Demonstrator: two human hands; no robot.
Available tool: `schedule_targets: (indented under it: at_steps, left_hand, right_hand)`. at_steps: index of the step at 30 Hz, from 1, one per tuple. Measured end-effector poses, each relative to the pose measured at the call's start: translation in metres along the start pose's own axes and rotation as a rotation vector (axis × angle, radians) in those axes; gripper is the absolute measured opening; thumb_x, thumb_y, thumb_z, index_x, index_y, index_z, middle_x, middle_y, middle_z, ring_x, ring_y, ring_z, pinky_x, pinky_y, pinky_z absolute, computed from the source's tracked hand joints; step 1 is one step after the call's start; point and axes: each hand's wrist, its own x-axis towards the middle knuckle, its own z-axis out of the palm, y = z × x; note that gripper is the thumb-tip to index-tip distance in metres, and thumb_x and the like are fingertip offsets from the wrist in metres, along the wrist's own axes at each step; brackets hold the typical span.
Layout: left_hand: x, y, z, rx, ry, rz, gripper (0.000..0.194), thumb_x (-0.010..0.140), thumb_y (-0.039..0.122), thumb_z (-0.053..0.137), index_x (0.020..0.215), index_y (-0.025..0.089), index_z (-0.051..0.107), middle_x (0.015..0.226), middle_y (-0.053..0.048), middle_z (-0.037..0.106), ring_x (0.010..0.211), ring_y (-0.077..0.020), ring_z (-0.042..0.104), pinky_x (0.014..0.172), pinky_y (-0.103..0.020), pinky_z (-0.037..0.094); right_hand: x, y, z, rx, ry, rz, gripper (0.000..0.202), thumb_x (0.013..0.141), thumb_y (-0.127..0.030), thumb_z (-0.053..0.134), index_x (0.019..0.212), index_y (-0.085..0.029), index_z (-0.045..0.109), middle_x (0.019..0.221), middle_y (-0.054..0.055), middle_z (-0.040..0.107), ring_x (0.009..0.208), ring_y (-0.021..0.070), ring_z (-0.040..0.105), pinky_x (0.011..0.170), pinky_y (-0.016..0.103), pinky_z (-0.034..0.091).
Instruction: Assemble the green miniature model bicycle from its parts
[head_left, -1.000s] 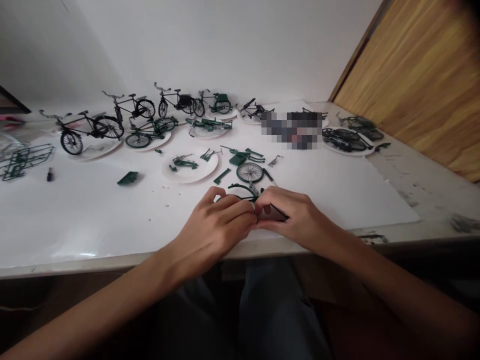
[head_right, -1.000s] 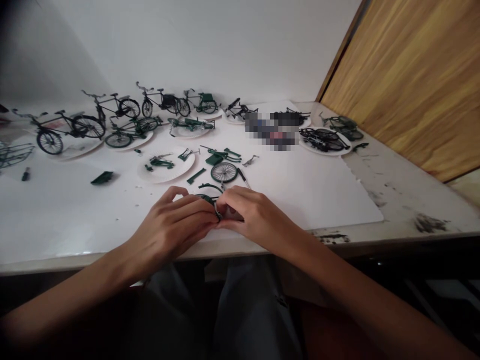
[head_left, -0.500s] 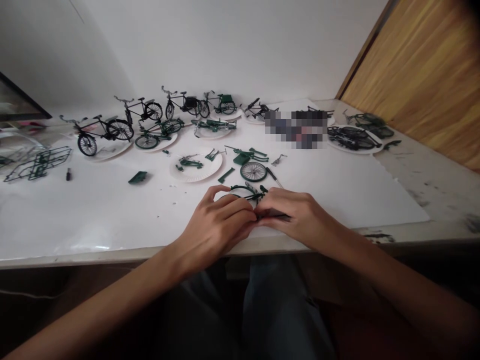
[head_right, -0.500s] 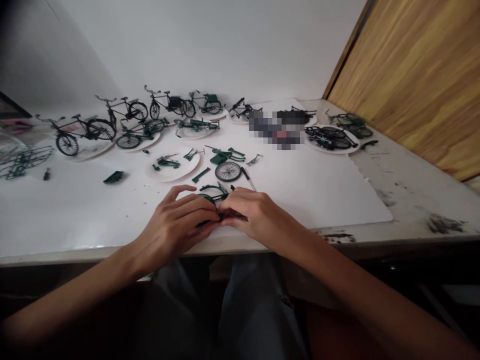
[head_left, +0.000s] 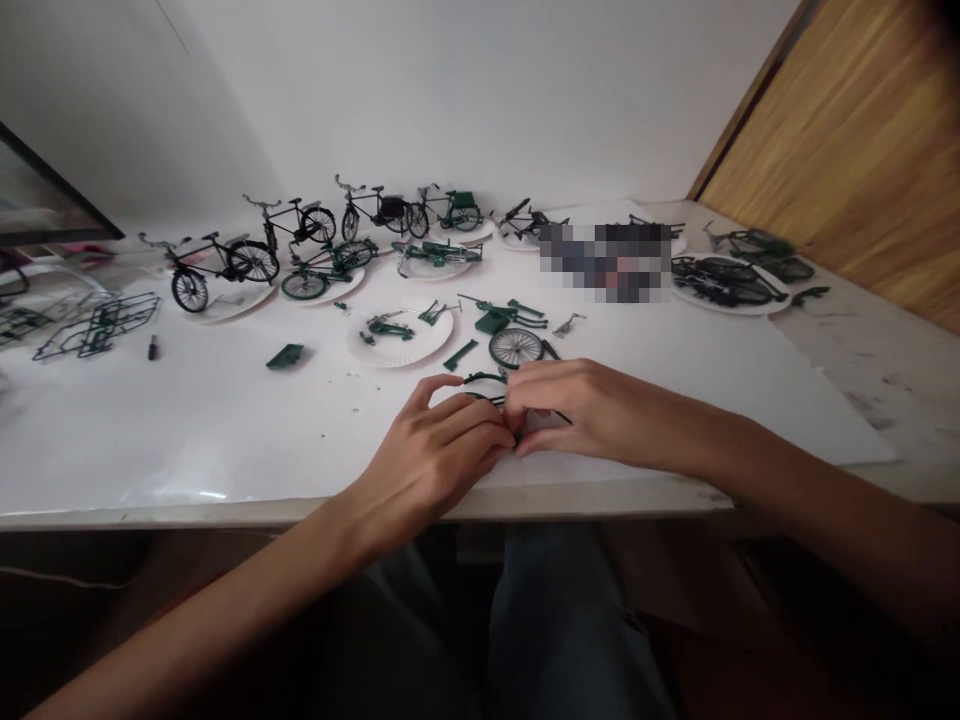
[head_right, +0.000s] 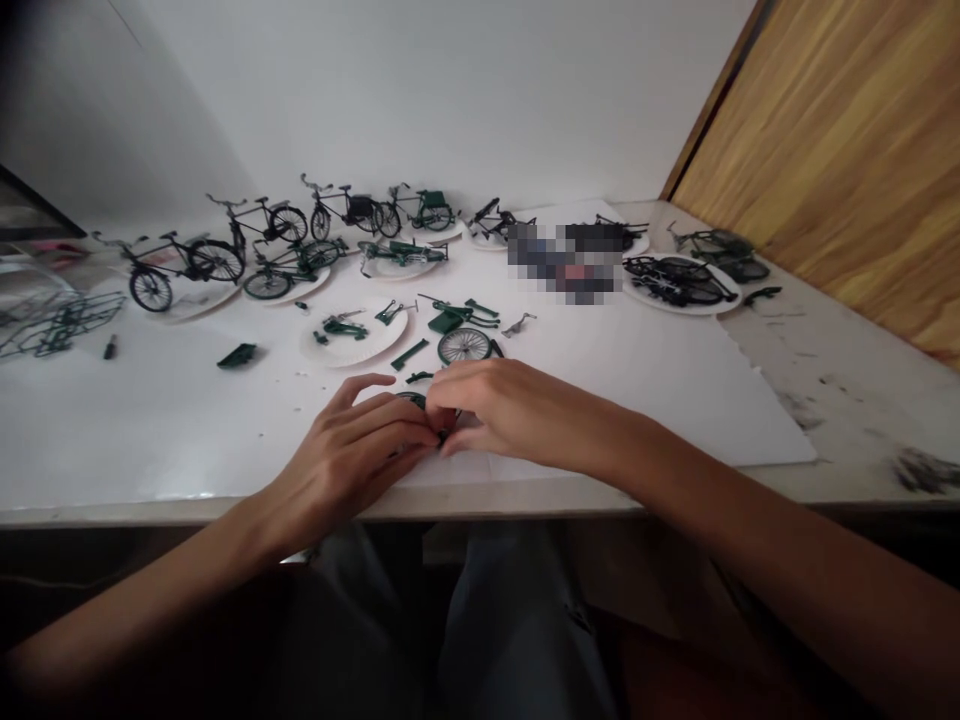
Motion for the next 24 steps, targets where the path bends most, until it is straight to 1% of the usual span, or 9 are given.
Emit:
schedule_targets:
  at_steps: [3,8,13,15,18,20,24]
  left_hand:
    - [-0.003,-0.002,0.001,0.002,0.010,0.015,0.014,0.100,0.009,0.050,0.102,0.015,0.063,0.107,-0.004,0.073,0.094,-0.0151,0.068,0.109,-0.042,0.037]
    - [-0.004,-0.005,0.004,0.004,0.019,0.042,0.016,0.100,0.009,0.050,0.104,0.016,0.064,0.107,-0.004,0.074,0.093,-0.0151,0.068,0.108,-0.043,0.038]
    - [-0.005,-0.006,0.006,0.009,0.040,0.045,0.013,0.100,0.010,0.052,0.104,0.016,0.063,0.110,-0.004,0.074,0.094,-0.0157,0.068,0.099,-0.040,0.042]
    - [-0.004,-0.006,0.006,0.004,0.039,0.046,0.013,0.099,0.009,0.053,0.105,0.015,0.063,0.111,-0.004,0.074,0.096,-0.0165,0.068,0.097,-0.039,0.042]
    - [-0.003,-0.006,0.005,-0.009,0.024,0.040,0.014,0.100,0.009,0.051,0.107,0.015,0.062,0.112,-0.005,0.074,0.099,-0.0177,0.068,0.096,-0.039,0.042]
    - [-0.002,-0.006,0.004,-0.025,0.025,0.030,0.014,0.100,0.009,0.051,0.107,0.015,0.062,0.112,-0.005,0.074,0.099,-0.0174,0.068,0.096,-0.039,0.042]
    - [0.000,-0.006,0.005,-0.055,0.045,0.019,0.011,0.099,0.011,0.054,0.104,0.016,0.063,0.106,-0.004,0.075,0.093,-0.0153,0.068,0.095,-0.038,0.041]
  right_hand:
    - [0.005,0.004,0.000,0.035,-0.015,-0.052,0.005,0.092,-0.019,0.066,0.088,-0.020,0.066,0.089,0.001,0.062,0.086,0.0173,0.059,0.076,0.029,0.045]
    - [0.006,0.011,0.003,0.126,-0.030,-0.072,0.009,0.092,-0.019,0.067,0.083,-0.020,0.066,0.086,0.000,0.062,0.082,0.0157,0.060,0.074,0.027,0.046]
    - [0.004,0.012,0.004,0.147,-0.034,-0.041,0.009,0.091,-0.021,0.068,0.082,-0.020,0.067,0.083,-0.001,0.064,0.078,0.0152,0.060,0.070,0.026,0.046]
    - [0.003,0.013,0.004,0.139,-0.044,-0.014,0.009,0.090,-0.024,0.070,0.083,-0.020,0.067,0.081,-0.001,0.064,0.076,0.0146,0.060,0.068,0.025,0.045]
    - [0.004,0.016,0.004,0.149,-0.051,0.005,0.014,0.087,-0.029,0.075,0.083,-0.020,0.066,0.079,-0.003,0.064,0.073,0.0129,0.059,0.064,0.024,0.043]
    - [0.007,0.019,0.003,0.146,-0.045,-0.018,0.018,0.086,-0.032,0.077,0.081,-0.020,0.065,0.078,-0.004,0.063,0.071,0.0119,0.058,0.062,0.023,0.042]
    - [0.014,0.023,0.001,0.105,-0.033,-0.150,0.023,0.087,-0.036,0.075,0.077,-0.019,0.064,0.074,-0.003,0.061,0.069,0.0124,0.057,0.063,0.024,0.042]
